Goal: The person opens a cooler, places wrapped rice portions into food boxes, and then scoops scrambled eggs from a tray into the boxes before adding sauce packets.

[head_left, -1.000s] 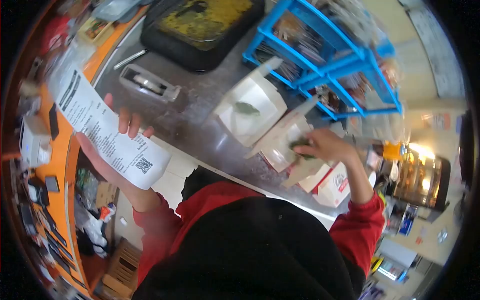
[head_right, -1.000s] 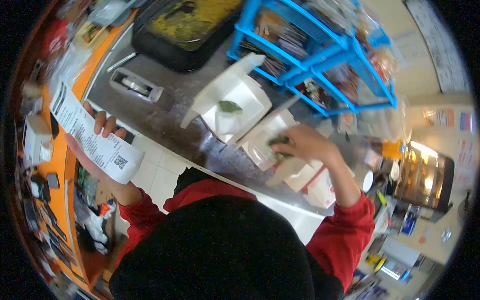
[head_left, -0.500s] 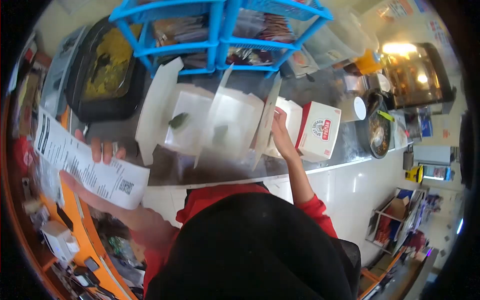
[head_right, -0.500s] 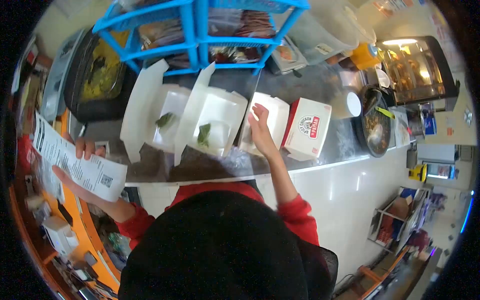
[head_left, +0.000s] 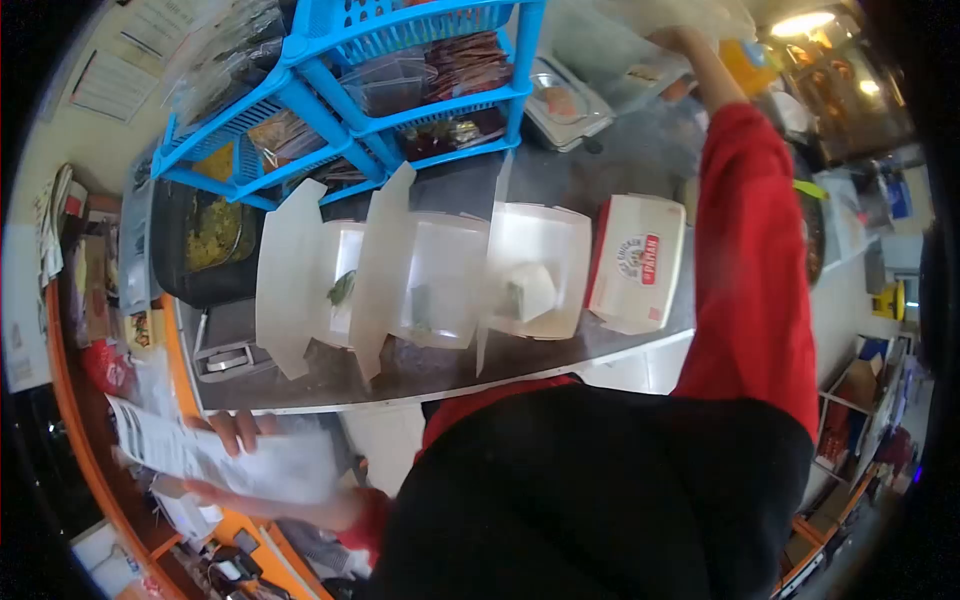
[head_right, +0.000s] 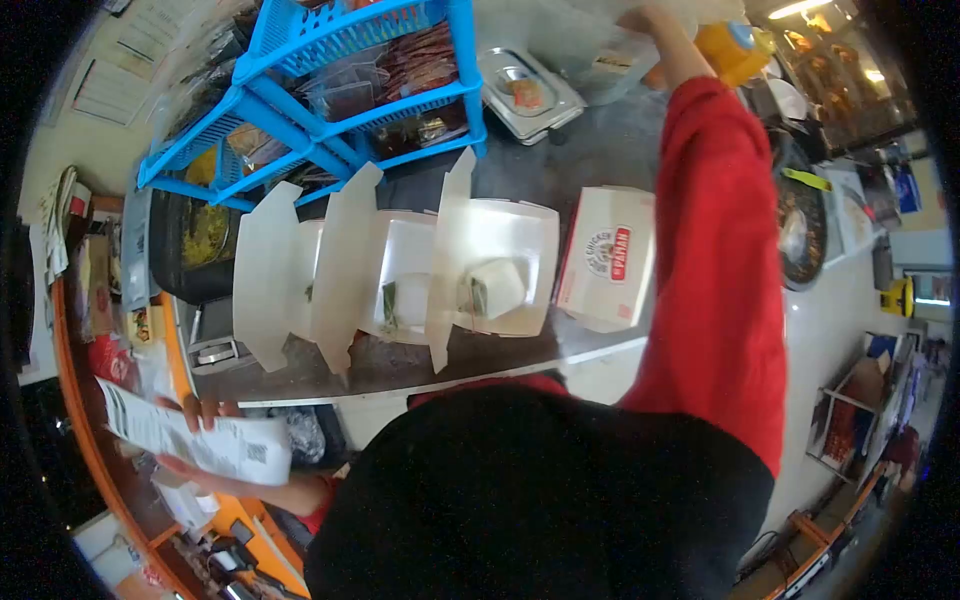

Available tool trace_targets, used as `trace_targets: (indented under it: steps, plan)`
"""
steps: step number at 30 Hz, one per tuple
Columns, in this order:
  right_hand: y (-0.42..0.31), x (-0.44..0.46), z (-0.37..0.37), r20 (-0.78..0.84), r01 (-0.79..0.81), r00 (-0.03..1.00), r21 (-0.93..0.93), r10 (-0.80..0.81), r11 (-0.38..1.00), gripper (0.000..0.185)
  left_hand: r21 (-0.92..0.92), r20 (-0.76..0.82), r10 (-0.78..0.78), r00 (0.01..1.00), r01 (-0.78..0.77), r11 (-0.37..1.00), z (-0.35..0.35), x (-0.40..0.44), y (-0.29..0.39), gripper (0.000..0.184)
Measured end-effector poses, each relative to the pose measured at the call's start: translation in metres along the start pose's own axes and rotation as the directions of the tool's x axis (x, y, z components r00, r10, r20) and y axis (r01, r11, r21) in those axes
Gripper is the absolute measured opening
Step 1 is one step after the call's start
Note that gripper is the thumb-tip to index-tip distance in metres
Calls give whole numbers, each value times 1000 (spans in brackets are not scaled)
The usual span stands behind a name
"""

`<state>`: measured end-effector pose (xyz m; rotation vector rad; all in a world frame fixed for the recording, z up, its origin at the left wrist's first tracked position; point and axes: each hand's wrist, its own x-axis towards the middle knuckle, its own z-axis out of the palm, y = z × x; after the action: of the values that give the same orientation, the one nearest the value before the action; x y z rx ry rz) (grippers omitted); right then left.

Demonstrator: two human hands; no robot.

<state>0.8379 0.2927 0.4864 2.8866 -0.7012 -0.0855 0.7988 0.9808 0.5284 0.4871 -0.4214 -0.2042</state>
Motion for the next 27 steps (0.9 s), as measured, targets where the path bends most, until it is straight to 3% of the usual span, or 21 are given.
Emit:
trace_targets:
  steps: [2,5,11,13,17,19,20,21,23,24,25,27]
  plan:
    - [2,16,12,164,30,986,-52,-21,998,23,142,-99,32,995,-18,990,7,-19,-2,59]
    - [-3,38,28,263,77,963,-62,-58,995,24,360,-270,98,958,6,933,8,-48,-4,62]
    - [-1,46,22,289,48,956,-1,-46,999,25,368,-393,148,908,8,930,18,-56,-16,63]
    - [5,41,13,260,3,965,42,-14,999,25,344,-359,119,926,13,939,16,-51,-20,63]
    - [43,30,-3,176,-48,984,251,3,967,26,421,-94,-113,989,143,896,19,-36,-50,64]
    - [39,-9,-30,-168,72,985,603,38,795,11,535,-164,-352,921,383,753,40,-41,-82,50]
    - [30,-34,-49,-331,181,938,721,102,669,14,792,29,-540,841,311,526,49,-30,-100,49]
    - [23,-64,-71,-320,169,937,767,141,618,16,937,220,-686,694,46,347,60,-16,-119,49]
    - [17,-119,-107,-293,151,932,848,212,508,39,864,340,-757,557,132,485,80,-20,-179,53]
    - [51,-139,-104,-343,150,909,799,237,582,32,824,494,-657,569,-64,563,81,-28,-212,51]
    - [83,-160,-101,-392,143,884,746,255,650,32,817,549,-629,551,-193,544,79,-37,-239,52]
    - [10,-242,-131,-419,74,776,803,471,592,35,811,585,-589,558,-418,410,79,-61,-286,51]
